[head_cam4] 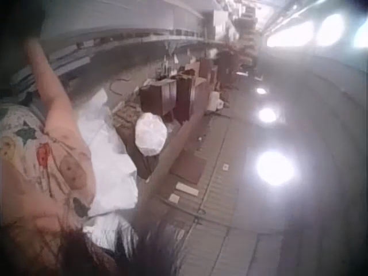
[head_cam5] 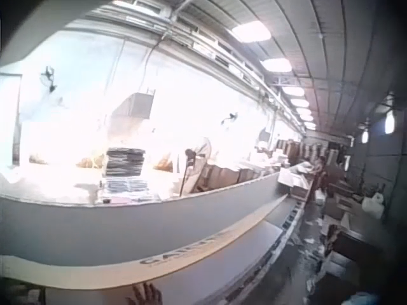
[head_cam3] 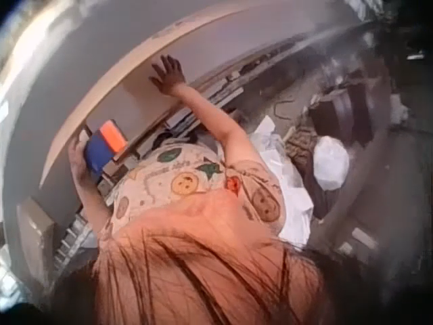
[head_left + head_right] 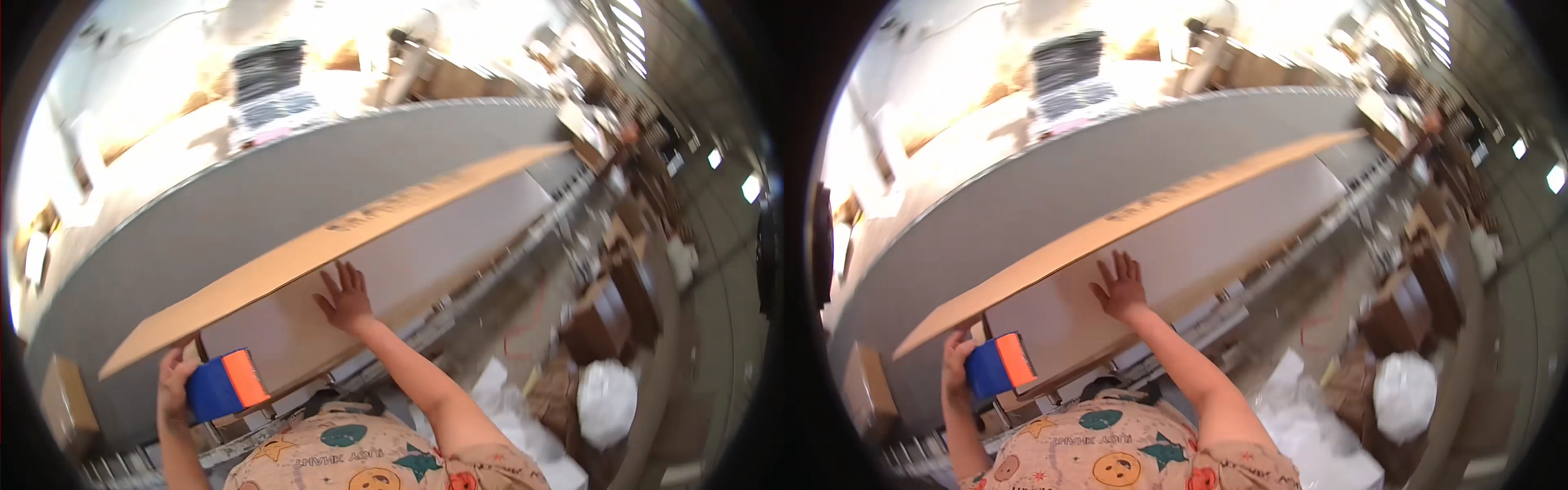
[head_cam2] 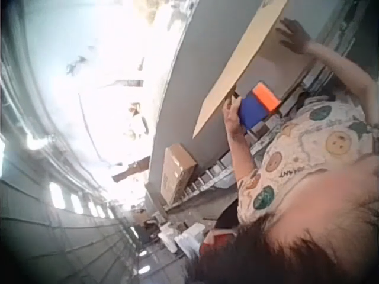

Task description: The person places a long white furniture panel and foam padding into a large cardboard box, then uses a tape dispenser to seal the box at several points before sliding the box along the assembly line.

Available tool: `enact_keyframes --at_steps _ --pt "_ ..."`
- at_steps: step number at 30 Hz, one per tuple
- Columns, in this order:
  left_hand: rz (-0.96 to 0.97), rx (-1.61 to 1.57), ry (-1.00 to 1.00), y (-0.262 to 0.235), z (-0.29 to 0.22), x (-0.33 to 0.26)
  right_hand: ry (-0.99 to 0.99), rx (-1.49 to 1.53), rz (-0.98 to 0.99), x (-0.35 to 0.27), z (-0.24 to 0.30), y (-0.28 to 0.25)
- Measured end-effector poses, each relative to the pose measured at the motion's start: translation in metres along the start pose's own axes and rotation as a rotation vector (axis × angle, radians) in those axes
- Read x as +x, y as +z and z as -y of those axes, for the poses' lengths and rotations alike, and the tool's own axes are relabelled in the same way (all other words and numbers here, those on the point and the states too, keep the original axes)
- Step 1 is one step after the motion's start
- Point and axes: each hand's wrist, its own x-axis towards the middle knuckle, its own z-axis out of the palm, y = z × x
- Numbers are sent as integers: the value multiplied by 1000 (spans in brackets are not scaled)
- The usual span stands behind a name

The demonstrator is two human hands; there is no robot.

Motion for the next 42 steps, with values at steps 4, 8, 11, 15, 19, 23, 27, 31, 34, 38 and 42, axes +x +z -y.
enact_keyframes --at_steps 4,8,11,15,19,23,27,31,34,38,42 --pt "105 -239 9 129 21 24 327 411 -180 -85 -11 -95" --pt "300 -206 -51 242 33 31 1078 859 -81 -191 -14 -141" --pt "315 -95 67 308 63 37 1214 1432 105 -218 3 -180" --pt "426 445 1072 403 115 39 1084 2026 -231 -255 -23 -224" --pt "786 614 1209 499 160 9 1253 1948 -623 -277 -80 -268" --pt "907 751 1405 598 233 -5 1250 1864 -902 -330 -174 -280" --pt "980 841 1430 706 285 -3 1322 1913 -841 -392 -301 -303" --pt "1016 1030 1452 770 280 -1 1445 1814 -574 -413 -392 -335" --pt "1054 1122 1477 810 246 32 1353 1740 -438 -419 -476 -347" --pt "632 892 1184 829 224 109 1273 1742 -478 -404 -558 -364" --pt "-20 1101 1083 813 224 190 1318 1762 -298 -373 -631 -395"
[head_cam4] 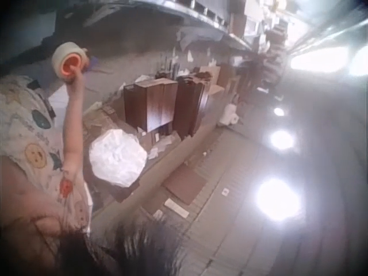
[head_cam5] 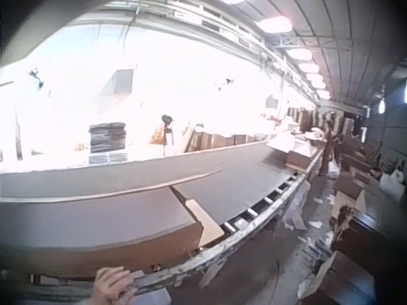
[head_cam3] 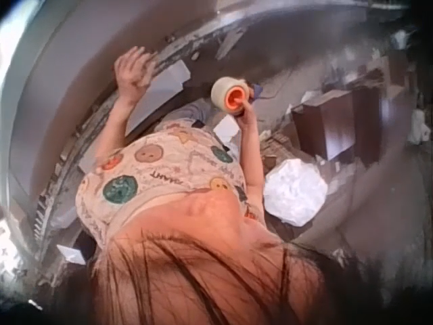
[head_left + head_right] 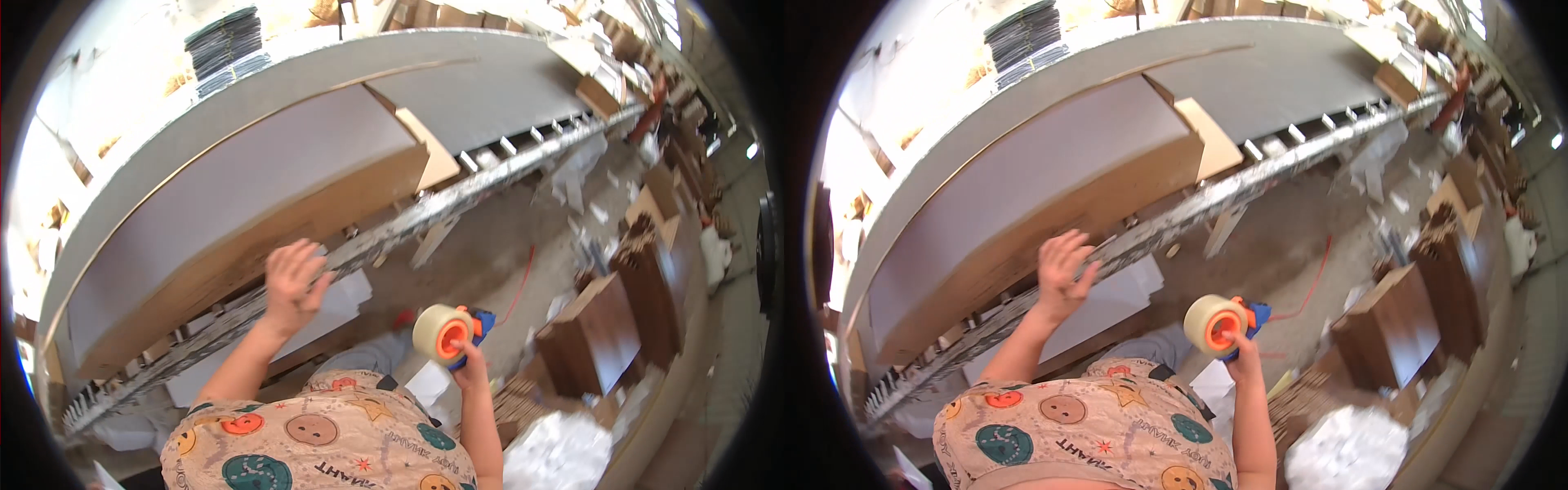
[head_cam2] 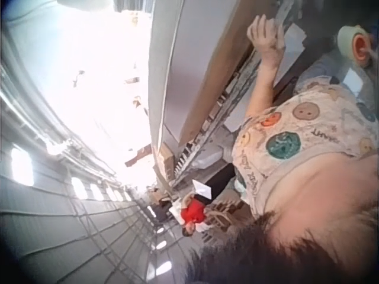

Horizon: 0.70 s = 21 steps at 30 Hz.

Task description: The person places a long white furniture panel and foam padding into a large cardboard box, then uses a tape dispenser to seal the box at several points before sliding the box along the assembly line.

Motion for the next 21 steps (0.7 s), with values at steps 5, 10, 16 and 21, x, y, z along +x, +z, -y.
enact_keyframes --at_steps 5,10,16,21 --pt "-109 281 -167 27 18 42 11 -406 -10 96 98 9" --pt "-13 417 -308 30 37 63 -89 -903 189 217 184 55" --pt "91 497 -370 31 47 64 -351 -1514 537 403 216 122" --pt "156 738 -471 24 74 67 -237 -1796 718 516 210 139"
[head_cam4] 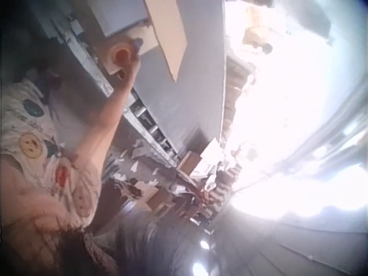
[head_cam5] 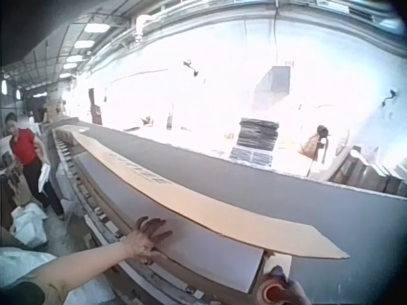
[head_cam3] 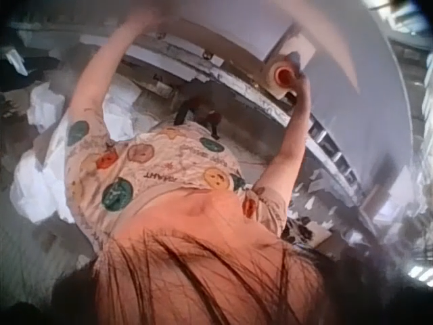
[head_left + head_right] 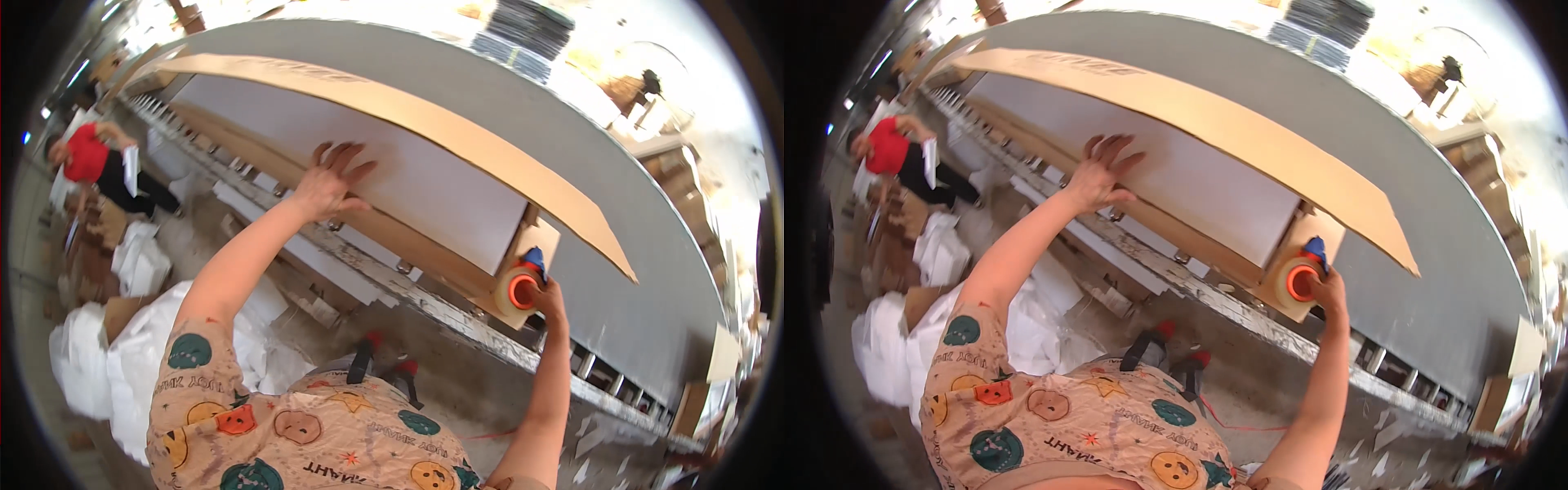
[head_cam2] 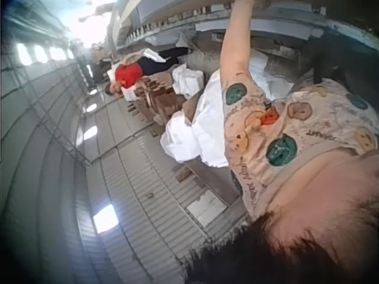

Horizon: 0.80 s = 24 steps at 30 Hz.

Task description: The person places a long white furniture panel and foam padding into a large cardboard box, then uses a tape dispenser to seal the box at several points before sliding the box along the assembly line.

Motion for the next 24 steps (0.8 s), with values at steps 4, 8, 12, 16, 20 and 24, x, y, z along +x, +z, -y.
enact_keyframes --at_steps 4,8,12,16,20,24 --pt "141 64 -110 -8 15 -1 -375 -288 -196 -18 78 -17" --pt "377 17 -300 3 22 4 -849 -95 -114 -73 258 33" --pt "355 -56 -256 26 34 -2 -1102 -427 -21 -54 328 141" --pt "306 -51 -241 16 43 -12 -1063 -529 -34 -43 330 178" --pt "-86 -270 -11 38 36 5 -1009 -642 -36 -24 309 161" --pt "-236 -351 323 32 52 -55 -1143 -460 -147 -12 310 178"
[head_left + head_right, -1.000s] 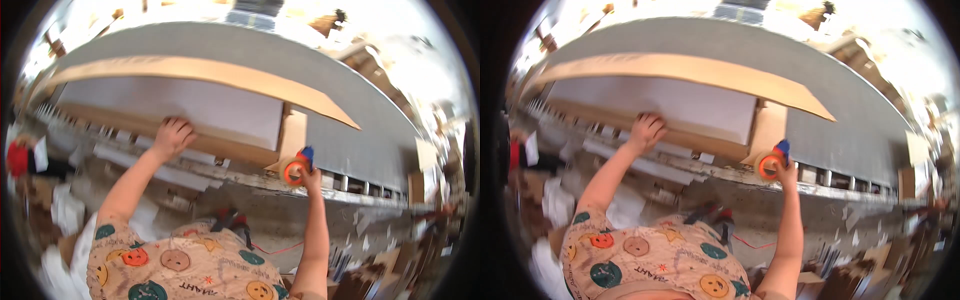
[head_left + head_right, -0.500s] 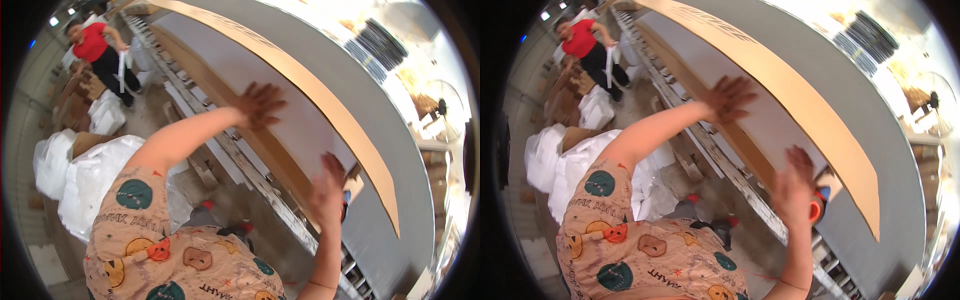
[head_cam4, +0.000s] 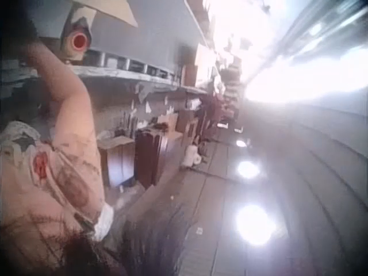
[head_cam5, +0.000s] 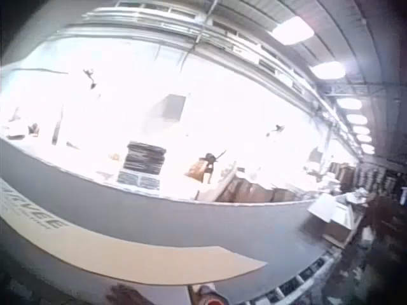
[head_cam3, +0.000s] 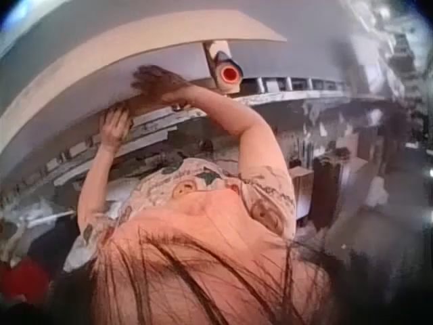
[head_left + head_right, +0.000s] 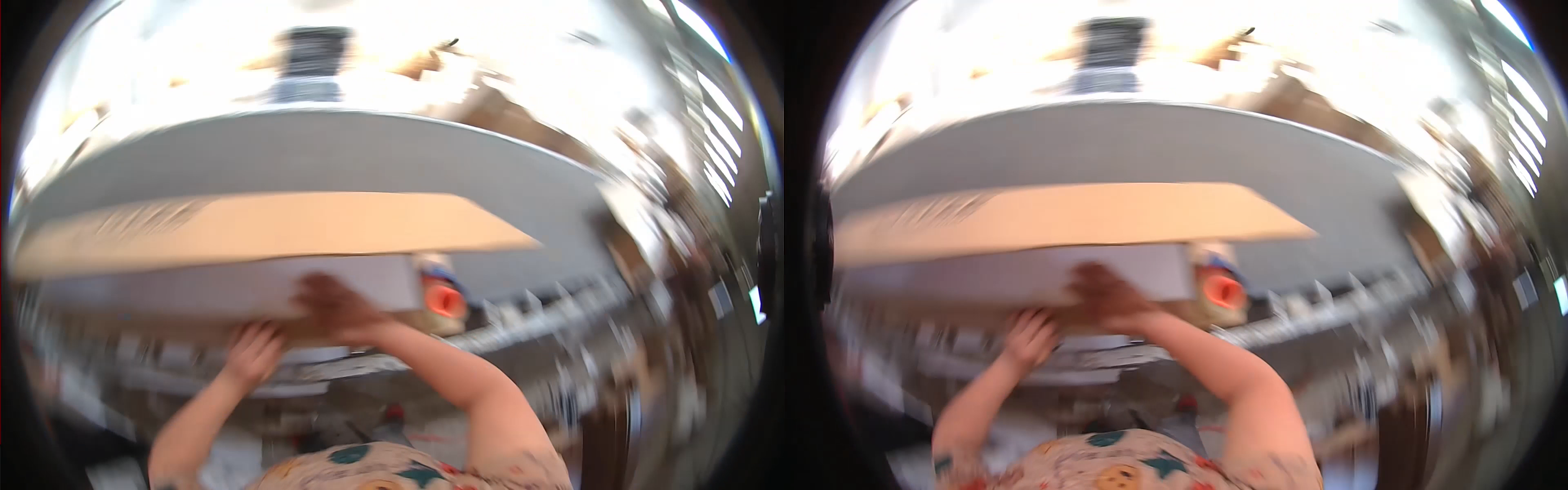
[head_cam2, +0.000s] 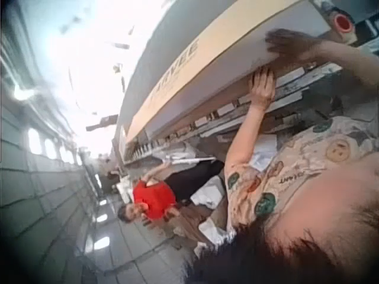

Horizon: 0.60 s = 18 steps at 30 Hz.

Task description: The person places a long white furniture panel and foam padding into a large cardboard box, then uses a tape dispenser to seal the box at several points before sliding the box along the assembly line.

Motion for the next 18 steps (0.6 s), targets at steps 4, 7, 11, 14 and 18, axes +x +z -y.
enact_keyframes --at_steps 4,7,11,14,18 --pt "48 29 -110 19 22 -19 36 -195 107 15 -16 35" --pt "-4 -46 -69 47 34 -39 -19 -250 -157 7 3 27" --pt "-6 -38 -3 41 53 -58 -282 199 30 62 75 -1" --pt "54 83 194 28 67 -59 -218 -172 -339 118 110 -92" --pt "23 -26 114 14 60 -62 283 -64 396 117 51 -107"
